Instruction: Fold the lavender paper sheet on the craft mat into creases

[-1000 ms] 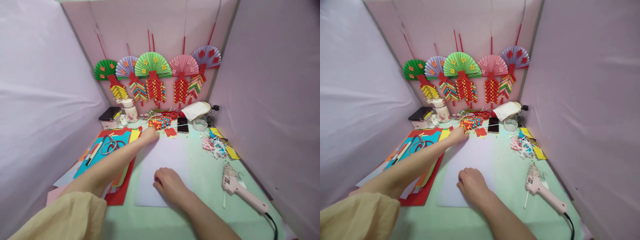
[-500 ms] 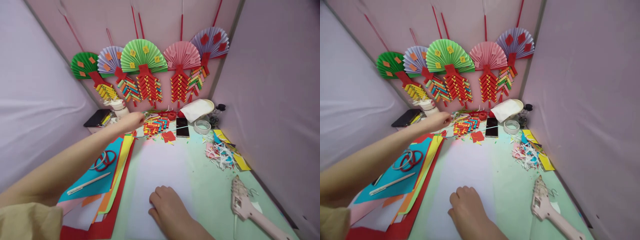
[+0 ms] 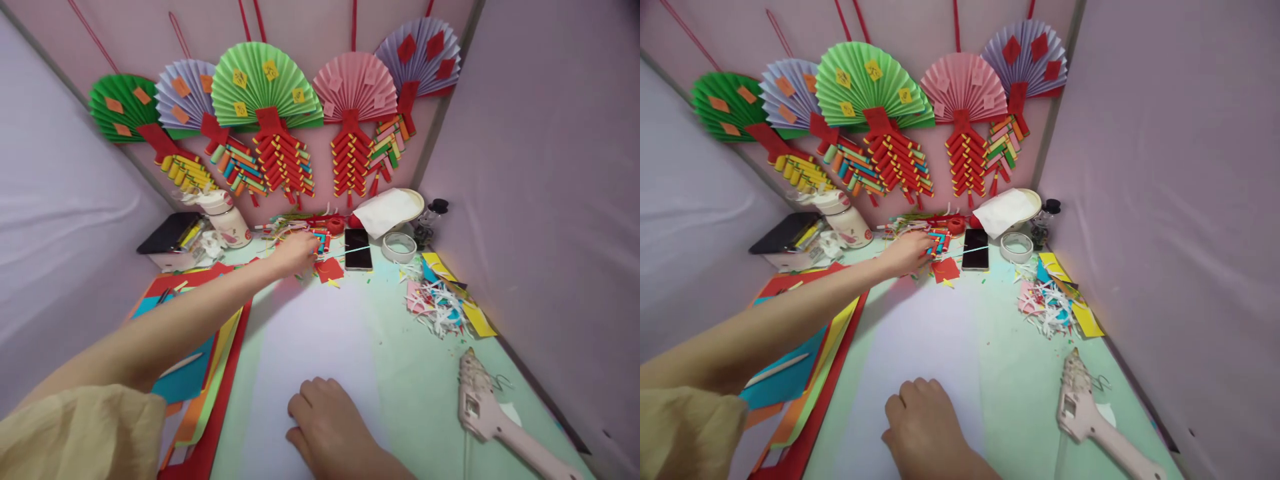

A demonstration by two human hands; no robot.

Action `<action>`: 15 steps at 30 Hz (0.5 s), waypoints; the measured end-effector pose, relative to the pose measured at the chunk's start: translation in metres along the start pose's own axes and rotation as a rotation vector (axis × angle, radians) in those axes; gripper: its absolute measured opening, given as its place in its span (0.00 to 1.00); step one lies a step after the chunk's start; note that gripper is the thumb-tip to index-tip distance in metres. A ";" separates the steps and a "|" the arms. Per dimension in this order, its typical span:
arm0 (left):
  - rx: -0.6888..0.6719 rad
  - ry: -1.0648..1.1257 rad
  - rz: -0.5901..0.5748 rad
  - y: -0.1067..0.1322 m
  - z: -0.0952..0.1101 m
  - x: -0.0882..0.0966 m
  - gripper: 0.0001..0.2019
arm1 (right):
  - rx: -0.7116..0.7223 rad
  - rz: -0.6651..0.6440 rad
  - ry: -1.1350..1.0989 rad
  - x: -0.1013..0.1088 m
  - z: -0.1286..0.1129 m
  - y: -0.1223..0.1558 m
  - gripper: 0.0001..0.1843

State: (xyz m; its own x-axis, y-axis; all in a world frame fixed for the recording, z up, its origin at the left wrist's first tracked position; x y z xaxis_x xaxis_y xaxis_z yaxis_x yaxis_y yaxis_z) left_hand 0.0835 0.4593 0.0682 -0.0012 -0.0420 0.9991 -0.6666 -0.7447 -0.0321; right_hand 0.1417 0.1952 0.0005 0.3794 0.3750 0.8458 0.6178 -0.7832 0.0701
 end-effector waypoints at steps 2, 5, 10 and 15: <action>-0.133 0.026 -0.056 0.004 0.028 -0.011 0.11 | -0.001 -0.003 0.007 0.001 -0.001 0.000 0.08; -0.025 0.031 -0.120 0.003 0.040 -0.024 0.11 | -0.003 -0.003 0.014 0.002 -0.001 0.001 0.07; 0.148 0.011 -0.176 -0.009 0.040 -0.033 0.13 | 0.006 0.032 0.017 0.002 -0.001 0.002 0.08; 0.229 0.020 -0.272 -0.017 0.043 -0.035 0.21 | 0.024 0.072 0.016 0.001 0.000 0.003 0.08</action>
State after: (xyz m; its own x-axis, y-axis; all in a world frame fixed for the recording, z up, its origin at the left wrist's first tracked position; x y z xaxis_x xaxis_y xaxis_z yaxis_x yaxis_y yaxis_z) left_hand 0.1272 0.4448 0.0331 0.1374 0.1898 0.9722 -0.4601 -0.8569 0.2323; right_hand 0.1441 0.1929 0.0020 0.4125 0.3106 0.8564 0.6057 -0.7957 -0.0031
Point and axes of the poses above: each hand's wrist, its own y-axis away from the middle knuckle, its own x-axis out of the back of the hand, z = x × y, the point moved 4 cm from there along -y, towards the middle knuckle, and after that the axes turned 4 degrees about -y, right-handed, at the moved point
